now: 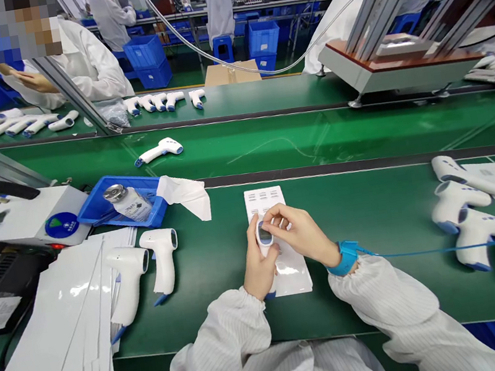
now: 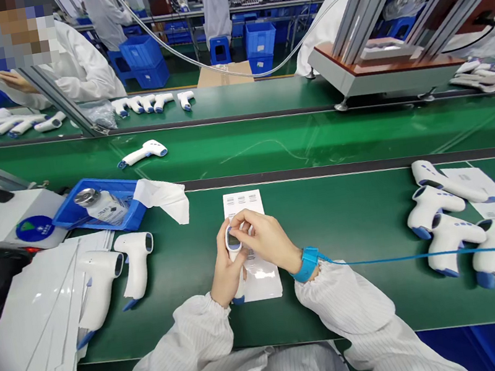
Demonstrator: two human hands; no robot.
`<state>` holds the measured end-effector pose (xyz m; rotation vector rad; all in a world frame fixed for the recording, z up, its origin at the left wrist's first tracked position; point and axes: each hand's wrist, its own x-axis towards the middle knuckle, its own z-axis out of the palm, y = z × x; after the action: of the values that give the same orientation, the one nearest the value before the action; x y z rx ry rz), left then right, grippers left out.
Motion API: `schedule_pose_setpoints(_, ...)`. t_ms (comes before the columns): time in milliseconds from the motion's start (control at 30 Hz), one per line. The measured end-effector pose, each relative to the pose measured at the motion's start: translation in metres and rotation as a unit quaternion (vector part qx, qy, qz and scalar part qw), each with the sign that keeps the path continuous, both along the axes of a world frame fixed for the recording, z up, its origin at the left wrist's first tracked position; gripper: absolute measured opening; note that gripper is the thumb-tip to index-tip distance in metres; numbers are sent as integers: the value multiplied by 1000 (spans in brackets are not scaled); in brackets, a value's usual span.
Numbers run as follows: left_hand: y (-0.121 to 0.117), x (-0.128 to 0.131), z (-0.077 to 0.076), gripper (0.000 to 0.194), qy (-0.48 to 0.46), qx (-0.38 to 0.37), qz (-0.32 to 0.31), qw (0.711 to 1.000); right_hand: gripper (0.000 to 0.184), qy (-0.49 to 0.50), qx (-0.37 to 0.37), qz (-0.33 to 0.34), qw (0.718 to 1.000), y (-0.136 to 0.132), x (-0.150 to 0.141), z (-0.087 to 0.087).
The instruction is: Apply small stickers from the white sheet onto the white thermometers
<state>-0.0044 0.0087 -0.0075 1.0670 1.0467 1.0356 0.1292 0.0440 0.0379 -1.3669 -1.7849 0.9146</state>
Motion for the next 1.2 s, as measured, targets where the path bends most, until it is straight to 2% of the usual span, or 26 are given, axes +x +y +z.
schedule_pose_setpoints(267, 1, 0, -1, 68, 8, 16, 10, 1000, 5, -12, 10, 7, 1000, 2, 1, 1)
schedule_pose_setpoints(667, -2, -1, 7, 72, -11, -30, -9, 999, 2, -32, 25, 11, 999, 3, 1, 7)
schedule_pose_setpoints(1000, -2, -4, 0, 72, -20, 25, -18, 999, 4, -35, 25, 12, 999, 2, 1, 7)
schedule_pose_setpoints(1200, -2, -4, -3, 63, -20, 21, -2, 1000, 4, -33, 31, 15, 999, 2, 0, 7)
